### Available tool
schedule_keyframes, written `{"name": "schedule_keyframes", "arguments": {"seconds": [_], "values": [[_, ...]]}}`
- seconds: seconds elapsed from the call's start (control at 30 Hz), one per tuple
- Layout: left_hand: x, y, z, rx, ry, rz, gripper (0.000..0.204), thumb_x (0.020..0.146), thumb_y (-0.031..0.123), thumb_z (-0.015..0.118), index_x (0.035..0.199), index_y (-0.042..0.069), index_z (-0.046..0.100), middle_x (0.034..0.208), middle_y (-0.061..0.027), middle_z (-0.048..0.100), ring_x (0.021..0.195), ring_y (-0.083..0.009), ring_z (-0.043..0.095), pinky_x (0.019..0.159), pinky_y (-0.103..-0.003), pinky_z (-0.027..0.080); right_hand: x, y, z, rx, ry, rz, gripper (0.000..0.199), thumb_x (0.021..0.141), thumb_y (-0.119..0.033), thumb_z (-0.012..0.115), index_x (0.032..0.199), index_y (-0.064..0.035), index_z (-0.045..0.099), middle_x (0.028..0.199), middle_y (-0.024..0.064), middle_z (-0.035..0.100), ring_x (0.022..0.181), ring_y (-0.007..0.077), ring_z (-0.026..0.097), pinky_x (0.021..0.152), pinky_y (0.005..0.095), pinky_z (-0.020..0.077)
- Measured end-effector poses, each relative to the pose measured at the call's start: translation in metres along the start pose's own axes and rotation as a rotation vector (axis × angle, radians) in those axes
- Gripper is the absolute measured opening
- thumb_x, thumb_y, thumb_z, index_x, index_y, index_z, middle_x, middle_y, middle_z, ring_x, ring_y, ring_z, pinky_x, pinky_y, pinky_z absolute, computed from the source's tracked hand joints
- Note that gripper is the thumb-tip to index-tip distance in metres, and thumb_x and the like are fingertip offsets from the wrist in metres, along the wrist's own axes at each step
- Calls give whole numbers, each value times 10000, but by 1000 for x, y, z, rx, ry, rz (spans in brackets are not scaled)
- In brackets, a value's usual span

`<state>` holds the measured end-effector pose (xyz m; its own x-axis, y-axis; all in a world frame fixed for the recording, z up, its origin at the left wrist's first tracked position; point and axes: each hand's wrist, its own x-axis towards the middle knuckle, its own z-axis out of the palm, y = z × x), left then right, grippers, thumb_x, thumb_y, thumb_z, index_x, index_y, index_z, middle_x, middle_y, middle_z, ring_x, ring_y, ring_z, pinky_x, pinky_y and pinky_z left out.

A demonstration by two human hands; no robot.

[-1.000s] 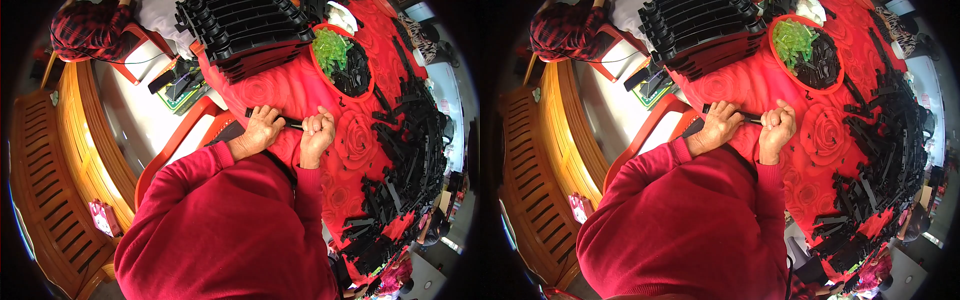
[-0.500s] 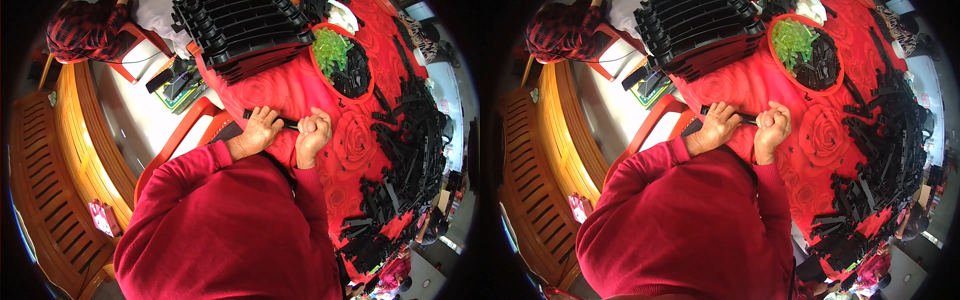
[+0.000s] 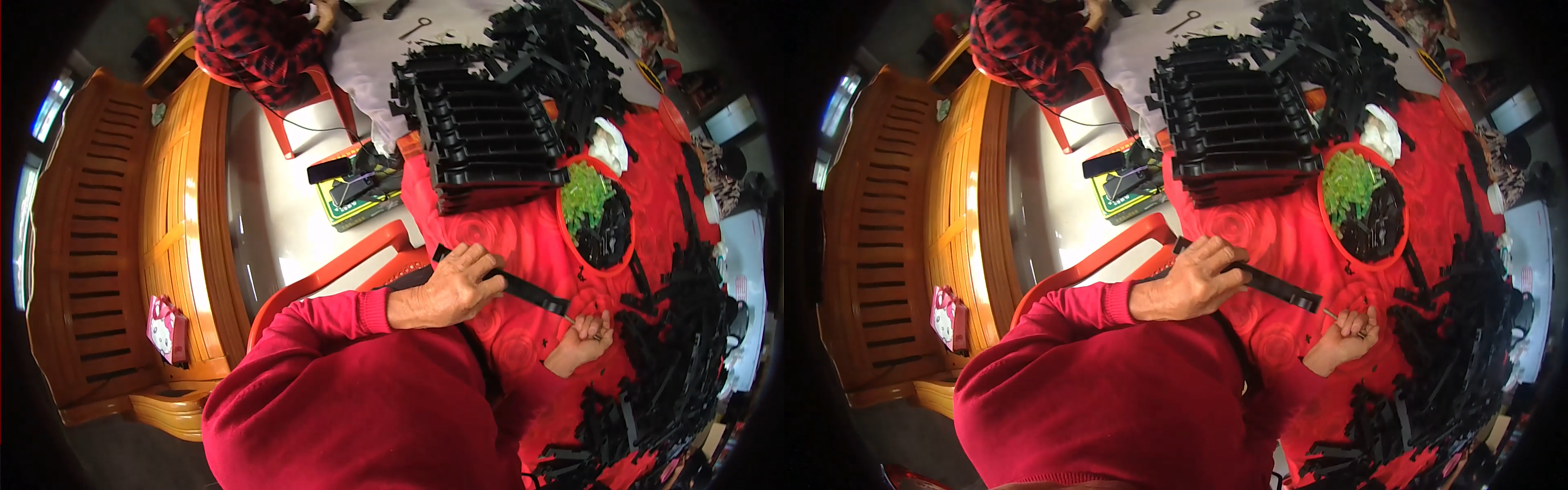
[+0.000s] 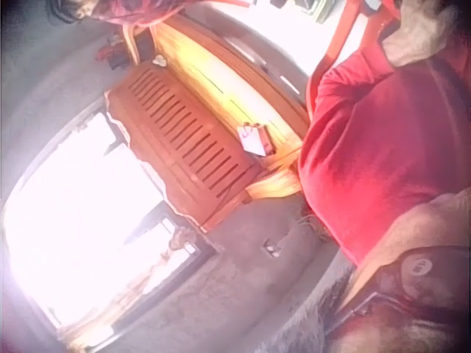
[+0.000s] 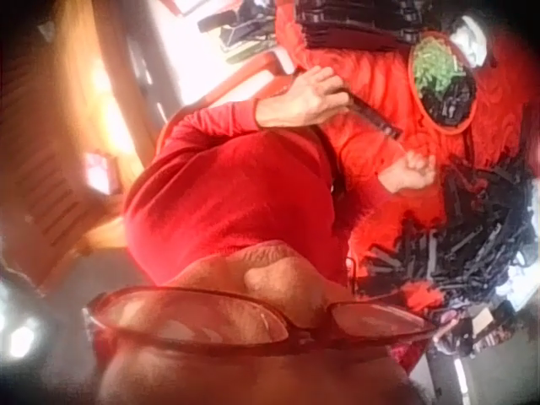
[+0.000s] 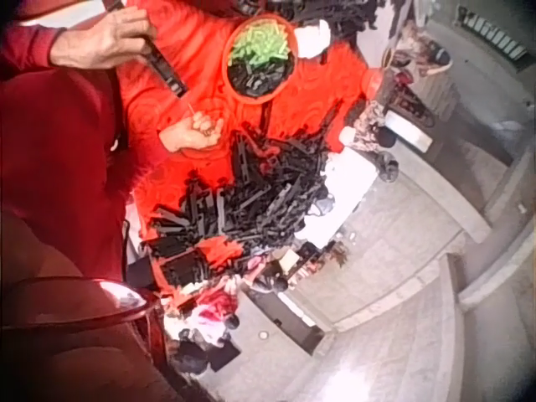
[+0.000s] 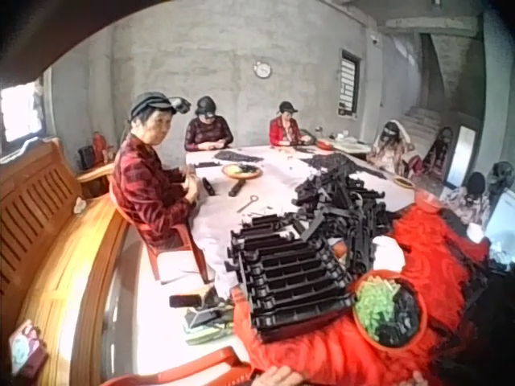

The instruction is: The person assembles plastic components by inserting small parts and metal pins into black plastic pieces by hand, then stacks the assembled parts onto a pile on the table.

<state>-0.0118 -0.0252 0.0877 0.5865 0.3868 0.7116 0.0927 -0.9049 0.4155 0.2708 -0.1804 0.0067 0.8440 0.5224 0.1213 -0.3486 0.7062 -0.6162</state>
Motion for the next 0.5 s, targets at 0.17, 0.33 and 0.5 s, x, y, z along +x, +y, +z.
{"name": "schedule_keyframes", "arguments": {"seconds": [0.17, 0.33, 0.5], "values": [[59, -37, -62, 183, 302, 6, 183, 658, 95, 735, 794, 53, 621, 925, -92, 592, 751, -243, 556, 620, -336, 456, -5, 35, -23, 34, 189, 223, 335, 907, -274, 444, 986, 15, 593, 546, -19, 459, 427, 83, 349, 430, 249, 301], [116, -135, -116, 271, 421, -257, 172, 729, 156, 694, 852, 40, 663, 771, -126, 645, 721, -283, 622, 650, -348, 484, -17, 65, 12, -326, 430, -20, 230, 888, -227, 473, 993, -25, 502, 688, 38, 531, 524, 114, 452, 497, 278, 397], [150, -245, -117, 363, 155, -507, 231, 712, 247, 646, 863, 82, 703, 760, -153, 668, 736, -306, 656, 689, -380, 504, -20, 84, -5, -906, 236, -436, 413, 872, -115, 506, 1235, 33, 375, 1018, 145, 517, 843, 206, 520, 773, 317, 455]]}}
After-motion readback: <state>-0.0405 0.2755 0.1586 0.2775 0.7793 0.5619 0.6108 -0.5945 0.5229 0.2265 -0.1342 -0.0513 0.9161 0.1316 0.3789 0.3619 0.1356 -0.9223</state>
